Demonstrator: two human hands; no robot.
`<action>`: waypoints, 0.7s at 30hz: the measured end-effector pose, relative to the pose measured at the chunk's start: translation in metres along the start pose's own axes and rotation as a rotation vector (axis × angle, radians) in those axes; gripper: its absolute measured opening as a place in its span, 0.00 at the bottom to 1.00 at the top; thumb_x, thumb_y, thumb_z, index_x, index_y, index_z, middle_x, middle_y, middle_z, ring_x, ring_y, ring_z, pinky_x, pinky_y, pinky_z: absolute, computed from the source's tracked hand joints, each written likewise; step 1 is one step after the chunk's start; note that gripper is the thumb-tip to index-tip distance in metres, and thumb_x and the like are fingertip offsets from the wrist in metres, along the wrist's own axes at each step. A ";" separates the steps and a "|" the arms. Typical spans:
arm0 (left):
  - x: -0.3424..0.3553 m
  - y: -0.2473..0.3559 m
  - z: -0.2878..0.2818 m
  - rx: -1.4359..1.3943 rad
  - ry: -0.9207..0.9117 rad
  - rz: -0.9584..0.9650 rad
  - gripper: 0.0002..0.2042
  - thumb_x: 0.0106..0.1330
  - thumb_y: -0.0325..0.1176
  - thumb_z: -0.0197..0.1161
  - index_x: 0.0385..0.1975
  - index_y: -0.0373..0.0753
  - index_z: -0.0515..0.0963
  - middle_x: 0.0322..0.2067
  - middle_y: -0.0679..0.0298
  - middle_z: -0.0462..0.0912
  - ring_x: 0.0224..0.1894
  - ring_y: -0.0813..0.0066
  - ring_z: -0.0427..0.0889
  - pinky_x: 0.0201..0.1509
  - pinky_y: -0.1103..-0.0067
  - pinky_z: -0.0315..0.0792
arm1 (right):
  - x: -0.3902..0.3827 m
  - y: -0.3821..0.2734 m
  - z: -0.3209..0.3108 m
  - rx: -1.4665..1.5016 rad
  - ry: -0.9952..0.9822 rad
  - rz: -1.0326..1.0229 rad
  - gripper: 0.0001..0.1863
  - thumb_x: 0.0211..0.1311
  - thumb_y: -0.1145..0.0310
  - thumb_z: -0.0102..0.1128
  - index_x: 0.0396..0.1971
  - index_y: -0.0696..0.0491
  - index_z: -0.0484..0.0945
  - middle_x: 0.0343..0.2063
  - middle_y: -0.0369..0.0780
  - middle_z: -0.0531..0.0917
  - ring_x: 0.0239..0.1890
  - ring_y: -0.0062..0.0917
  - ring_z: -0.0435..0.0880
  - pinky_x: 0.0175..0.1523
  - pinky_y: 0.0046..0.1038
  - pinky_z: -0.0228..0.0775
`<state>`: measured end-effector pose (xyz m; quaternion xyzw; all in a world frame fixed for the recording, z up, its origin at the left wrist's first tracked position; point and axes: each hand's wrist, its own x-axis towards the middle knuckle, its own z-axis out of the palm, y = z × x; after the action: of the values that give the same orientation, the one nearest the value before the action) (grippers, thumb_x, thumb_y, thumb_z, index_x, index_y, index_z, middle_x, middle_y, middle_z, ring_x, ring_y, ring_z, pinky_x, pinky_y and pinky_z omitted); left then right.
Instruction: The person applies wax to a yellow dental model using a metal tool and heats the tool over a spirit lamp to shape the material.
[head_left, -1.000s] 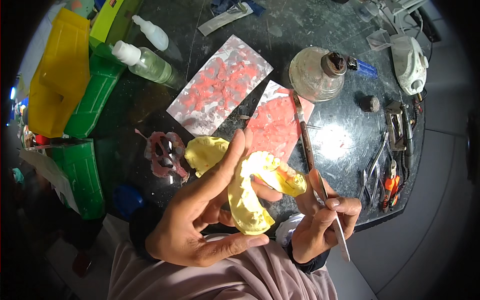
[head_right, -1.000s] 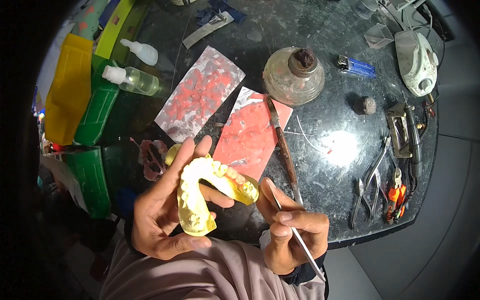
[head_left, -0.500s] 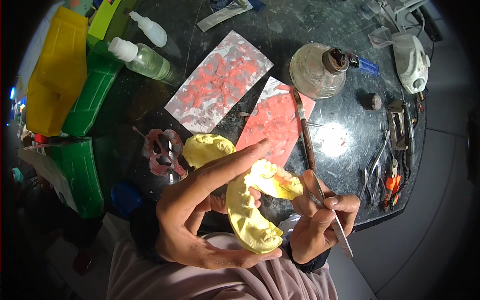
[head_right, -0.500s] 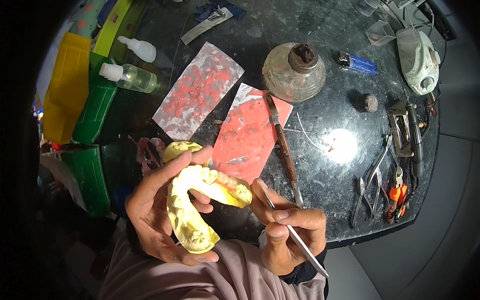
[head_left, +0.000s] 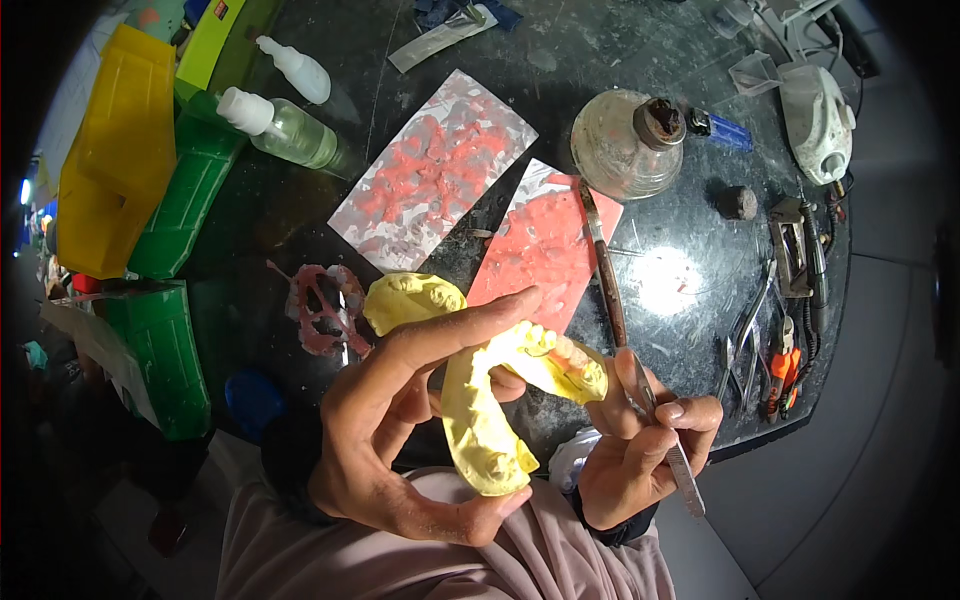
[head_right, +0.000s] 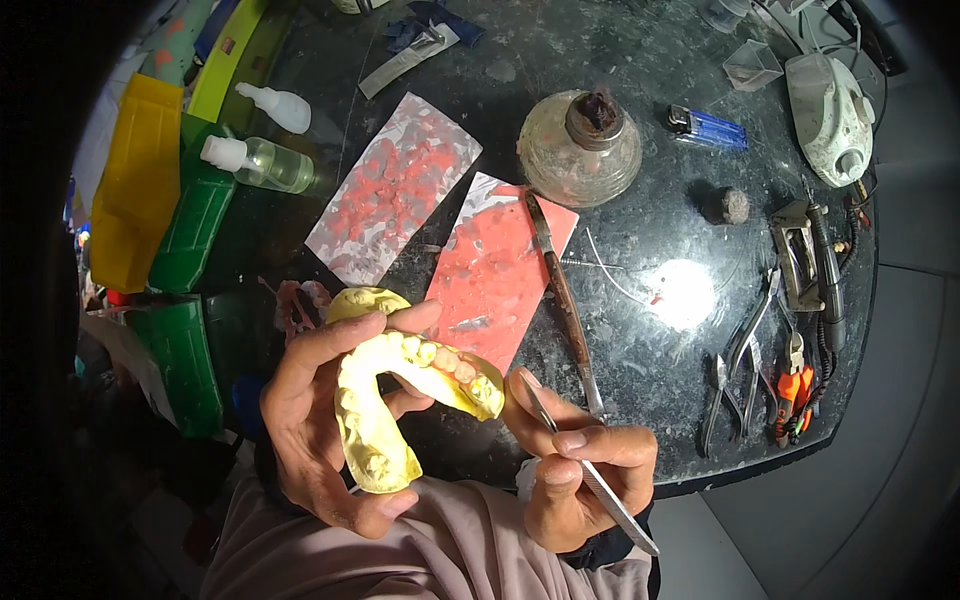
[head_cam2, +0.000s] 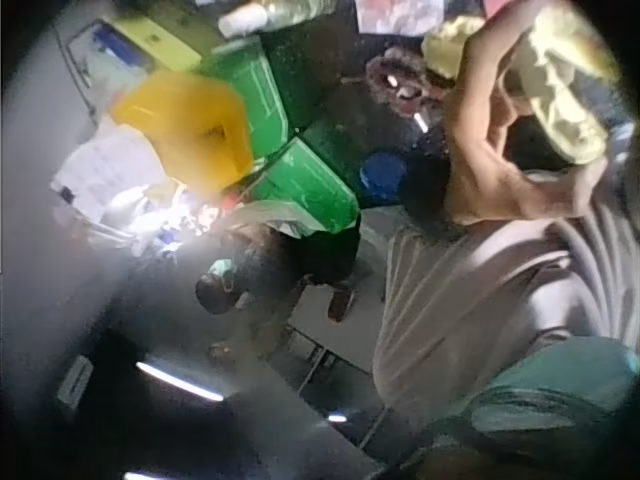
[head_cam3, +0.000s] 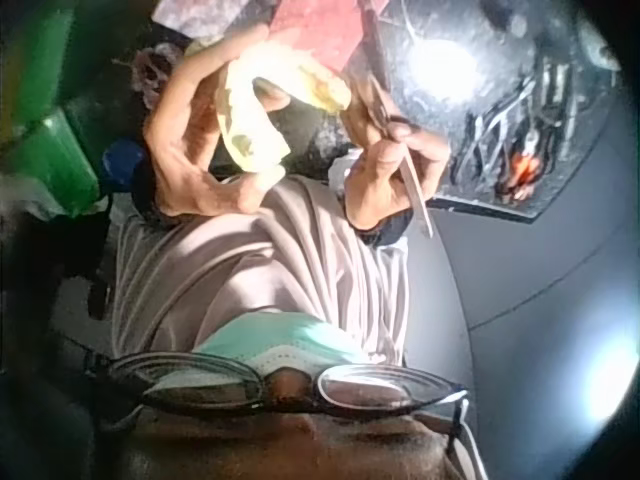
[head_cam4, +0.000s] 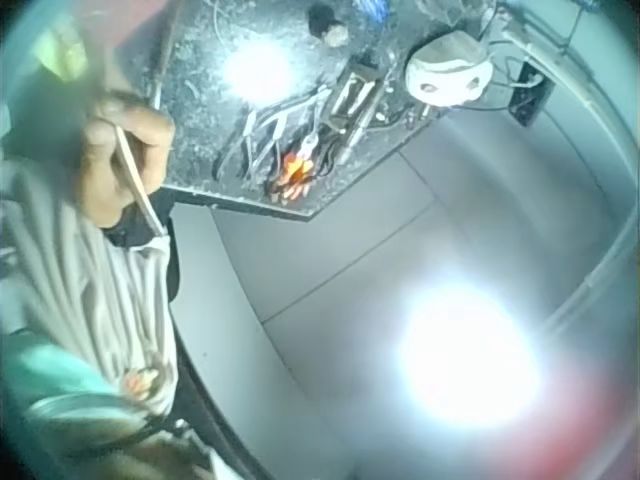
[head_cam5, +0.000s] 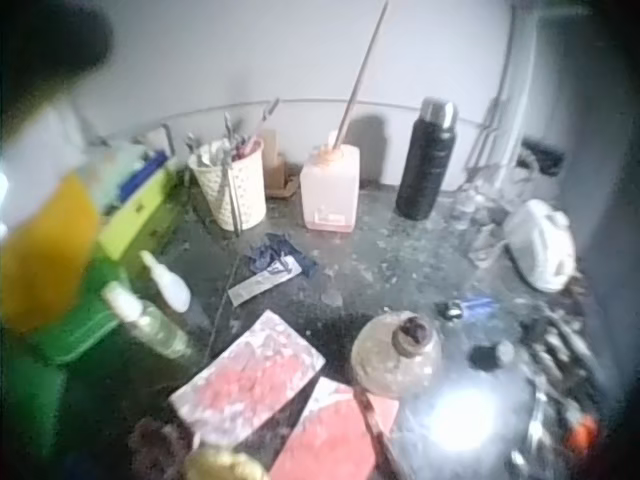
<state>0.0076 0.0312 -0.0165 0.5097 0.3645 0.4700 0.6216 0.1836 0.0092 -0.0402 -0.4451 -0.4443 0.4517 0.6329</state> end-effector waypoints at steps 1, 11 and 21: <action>0.000 0.000 0.000 0.001 -0.001 0.001 0.45 0.33 0.28 0.70 0.57 0.31 0.53 0.53 0.39 0.62 0.56 0.60 0.67 0.54 0.74 0.69 | 0.000 0.000 0.000 0.006 0.005 0.007 0.09 0.64 0.68 0.43 0.34 0.57 0.56 0.38 0.62 0.75 0.42 0.43 0.78 0.37 0.30 0.80; 0.002 -0.001 0.003 -0.003 -0.003 -0.029 0.38 0.37 0.26 0.65 0.53 0.36 0.54 0.53 0.37 0.60 0.54 0.54 0.68 0.55 0.69 0.69 | 0.003 -0.005 -0.001 0.169 -0.019 -0.002 0.12 0.62 0.70 0.47 0.33 0.61 0.56 0.38 0.66 0.72 0.44 0.48 0.75 0.47 0.44 0.71; 0.004 -0.003 0.008 -0.128 -0.007 -0.009 0.32 0.42 0.18 0.63 0.50 0.34 0.58 0.55 0.40 0.60 0.57 0.61 0.66 0.56 0.77 0.65 | 0.004 -0.018 -0.017 0.009 0.123 -0.061 0.12 0.62 0.64 0.48 0.36 0.53 0.58 0.41 0.59 0.75 0.38 0.40 0.81 0.29 0.24 0.78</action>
<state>0.0171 0.0325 -0.0172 0.4689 0.3338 0.4879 0.6563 0.2044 0.0071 -0.0260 -0.4555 -0.4158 0.4059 0.6745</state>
